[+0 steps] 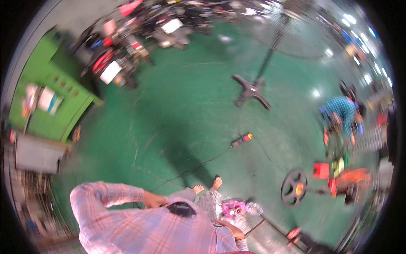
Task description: The person assembles small metal hooks by hand, linking them into chains on a white table. They occasionally walk around the workshop, pick up items from the floor, and handle a plastic bag and a small bottle.
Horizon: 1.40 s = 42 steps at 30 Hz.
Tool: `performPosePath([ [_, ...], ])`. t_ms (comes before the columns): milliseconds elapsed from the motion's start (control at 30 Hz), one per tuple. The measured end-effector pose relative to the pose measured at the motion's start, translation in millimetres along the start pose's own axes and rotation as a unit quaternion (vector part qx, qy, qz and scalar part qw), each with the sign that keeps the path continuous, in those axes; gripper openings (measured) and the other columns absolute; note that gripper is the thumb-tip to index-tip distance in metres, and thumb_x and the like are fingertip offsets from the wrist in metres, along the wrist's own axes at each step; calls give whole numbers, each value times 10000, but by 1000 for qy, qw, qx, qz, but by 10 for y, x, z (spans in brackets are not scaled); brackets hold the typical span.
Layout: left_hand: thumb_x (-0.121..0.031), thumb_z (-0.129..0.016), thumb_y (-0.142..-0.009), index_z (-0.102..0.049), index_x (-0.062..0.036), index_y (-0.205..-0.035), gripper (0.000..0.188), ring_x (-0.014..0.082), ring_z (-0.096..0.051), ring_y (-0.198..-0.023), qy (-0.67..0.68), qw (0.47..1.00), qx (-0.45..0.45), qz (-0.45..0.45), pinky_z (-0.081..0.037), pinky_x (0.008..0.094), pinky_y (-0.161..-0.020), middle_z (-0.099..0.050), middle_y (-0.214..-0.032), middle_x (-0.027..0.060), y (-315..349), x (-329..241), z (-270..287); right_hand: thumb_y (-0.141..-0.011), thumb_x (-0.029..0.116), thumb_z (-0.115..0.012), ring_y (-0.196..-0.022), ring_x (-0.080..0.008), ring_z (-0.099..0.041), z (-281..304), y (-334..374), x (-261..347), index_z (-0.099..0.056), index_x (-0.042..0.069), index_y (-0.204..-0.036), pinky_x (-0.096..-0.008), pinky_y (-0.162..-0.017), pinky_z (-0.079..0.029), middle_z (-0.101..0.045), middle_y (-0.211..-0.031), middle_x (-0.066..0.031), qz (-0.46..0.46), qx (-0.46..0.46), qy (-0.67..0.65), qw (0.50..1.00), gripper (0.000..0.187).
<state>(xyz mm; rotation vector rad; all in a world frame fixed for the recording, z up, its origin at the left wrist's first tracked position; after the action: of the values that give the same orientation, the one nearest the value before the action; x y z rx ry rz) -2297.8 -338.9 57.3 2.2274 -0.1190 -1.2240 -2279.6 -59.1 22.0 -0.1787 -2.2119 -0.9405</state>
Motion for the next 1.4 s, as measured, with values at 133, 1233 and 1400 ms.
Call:
performPosePath([
  [133, -284, -833, -627, -507, -57, -920, 493, 138, -528, -682, -122, 986, -115, -2, -429, 338, -592, -587, -743, 43, -284, -316, 464, -714, 240, -783, -937, -127, -582, 421, -474, 146, -579, -16, -1150, -267, -815, -468, -625, -1085, -45, -31, 99, 92, 990, 546],
  [1233, -410, -591, -859, -686, -106, -781, 328, 321, -655, -722, -162, 555, -806, 130, -513, 466, -649, -665, -726, 128, 5483, 1534, 3780, -793, 253, -704, -723, -260, -653, -3365, -7438, 3113, -660, 30, -932, -376, -706, -530, -686, -822, -104, 13, 325, 714, 620, 267],
  [1400, -571, -551, -841, -732, -168, -958, 456, 309, -667, -776, 15, 409, -903, 130, -533, 406, -706, -702, -860, 98, 7044, 2650, 3886, -805, 370, -595, -949, -346, -645, -3001, -9325, 2717, -714, 129, -949, -437, -799, -519, -687, -977, -145, -10, 371, 894, 251, 305],
])
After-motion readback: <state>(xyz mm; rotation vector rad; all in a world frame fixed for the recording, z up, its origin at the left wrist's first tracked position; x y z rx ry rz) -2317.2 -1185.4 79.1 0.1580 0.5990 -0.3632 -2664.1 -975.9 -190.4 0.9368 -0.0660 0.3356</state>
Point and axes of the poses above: each hand's wrist, its own y-axis away from the middle knuckle, its own z-axis out of the back of the hand, x = y × z, the point moved 10 cm from there along -y, towards the middle knuckle
